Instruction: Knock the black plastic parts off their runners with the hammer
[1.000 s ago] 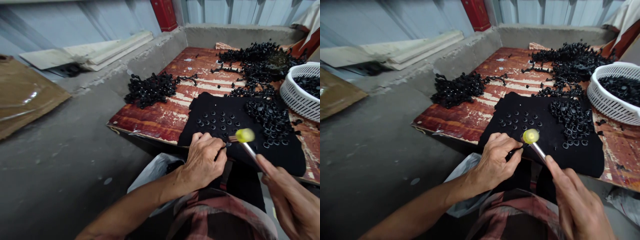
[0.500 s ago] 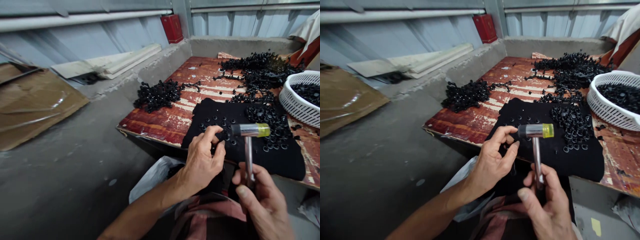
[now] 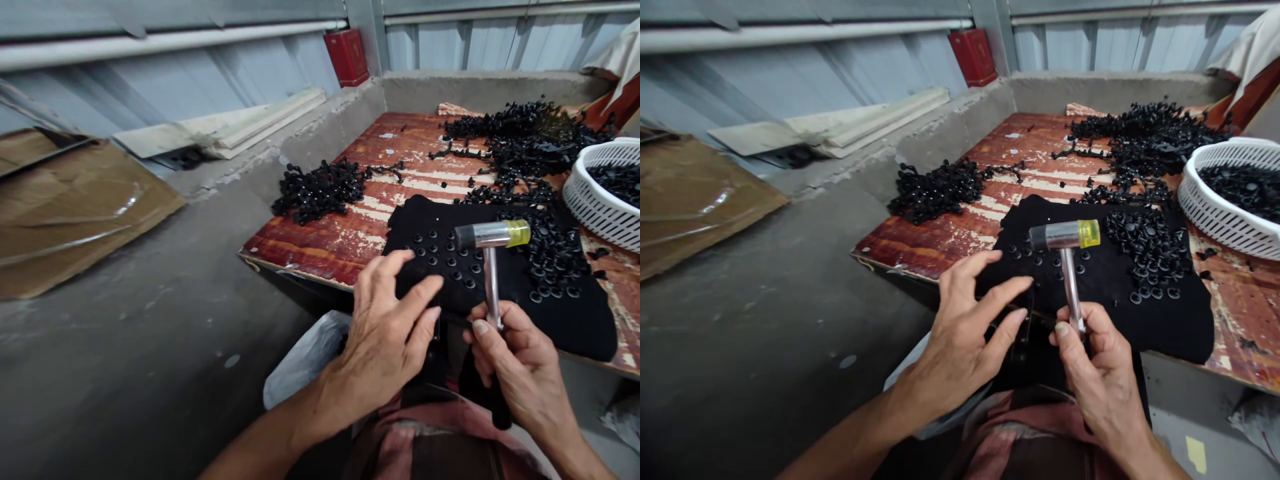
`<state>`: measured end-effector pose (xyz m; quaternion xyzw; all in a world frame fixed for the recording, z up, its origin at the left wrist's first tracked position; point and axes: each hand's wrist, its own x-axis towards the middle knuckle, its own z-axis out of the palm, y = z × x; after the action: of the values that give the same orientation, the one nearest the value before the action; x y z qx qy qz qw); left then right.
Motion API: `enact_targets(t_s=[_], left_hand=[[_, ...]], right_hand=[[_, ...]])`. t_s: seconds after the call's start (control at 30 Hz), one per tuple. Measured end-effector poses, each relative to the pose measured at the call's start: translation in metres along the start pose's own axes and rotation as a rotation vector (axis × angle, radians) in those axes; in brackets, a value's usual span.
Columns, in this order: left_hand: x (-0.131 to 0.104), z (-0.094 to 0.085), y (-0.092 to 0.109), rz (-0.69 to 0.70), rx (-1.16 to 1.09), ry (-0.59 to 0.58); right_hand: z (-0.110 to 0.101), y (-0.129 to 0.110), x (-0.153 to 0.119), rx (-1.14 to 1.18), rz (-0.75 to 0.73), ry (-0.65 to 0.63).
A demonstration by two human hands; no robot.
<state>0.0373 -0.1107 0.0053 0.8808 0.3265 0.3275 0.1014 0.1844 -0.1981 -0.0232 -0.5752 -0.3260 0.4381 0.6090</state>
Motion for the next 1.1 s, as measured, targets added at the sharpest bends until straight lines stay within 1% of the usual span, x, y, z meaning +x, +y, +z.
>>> enact_targets(t_s=[0.07, 0.1, 0.13, 0.17, 0.27, 0.4, 0.47, 0.57, 0.67, 0.77, 1.1], left_hand=[[0.001, -0.006, 0.001, 0.158, -0.052, -0.127], [0.003, -0.008, 0.002, 0.204, -0.111, -0.199], [0.005, -0.008, 0.003, 0.219, -0.17, -0.251], [0.008, -0.006, 0.004, 0.209, -0.217, -0.275], [0.017, 0.003, 0.003, 0.092, -0.274, -0.229], [0.03, 0.019, -0.002, -0.142, -0.31, -0.209], [0.035, 0.025, -0.004, -0.197, -0.352, -0.206], [0.039, 0.031, -0.002, -0.218, -0.375, -0.201], [0.04, 0.034, -0.001, -0.223, -0.37, -0.201], [0.041, 0.036, 0.0, -0.226, -0.358, -0.197], [0.043, 0.04, 0.001, -0.238, -0.333, -0.193]], right_hand=[[-0.002, -0.004, 0.002, 0.022, 0.018, -0.043], [-0.003, -0.005, 0.004, 0.03, 0.02, -0.061], [-0.003, -0.006, 0.005, 0.034, 0.018, -0.071], [-0.004, -0.007, 0.006, 0.032, 0.01, -0.067], [-0.012, -0.007, 0.006, -0.009, -0.033, 0.008], [-0.033, 0.0, -0.003, -0.092, -0.088, 0.226], [-0.042, 0.003, -0.009, -0.08, -0.08, 0.305], [-0.05, 0.009, -0.016, -0.04, -0.057, 0.351], [-0.051, 0.014, -0.019, -0.009, -0.043, 0.371], [-0.051, 0.016, -0.019, 0.011, -0.025, 0.375], [-0.052, 0.016, -0.022, -0.038, 0.015, 0.377]])
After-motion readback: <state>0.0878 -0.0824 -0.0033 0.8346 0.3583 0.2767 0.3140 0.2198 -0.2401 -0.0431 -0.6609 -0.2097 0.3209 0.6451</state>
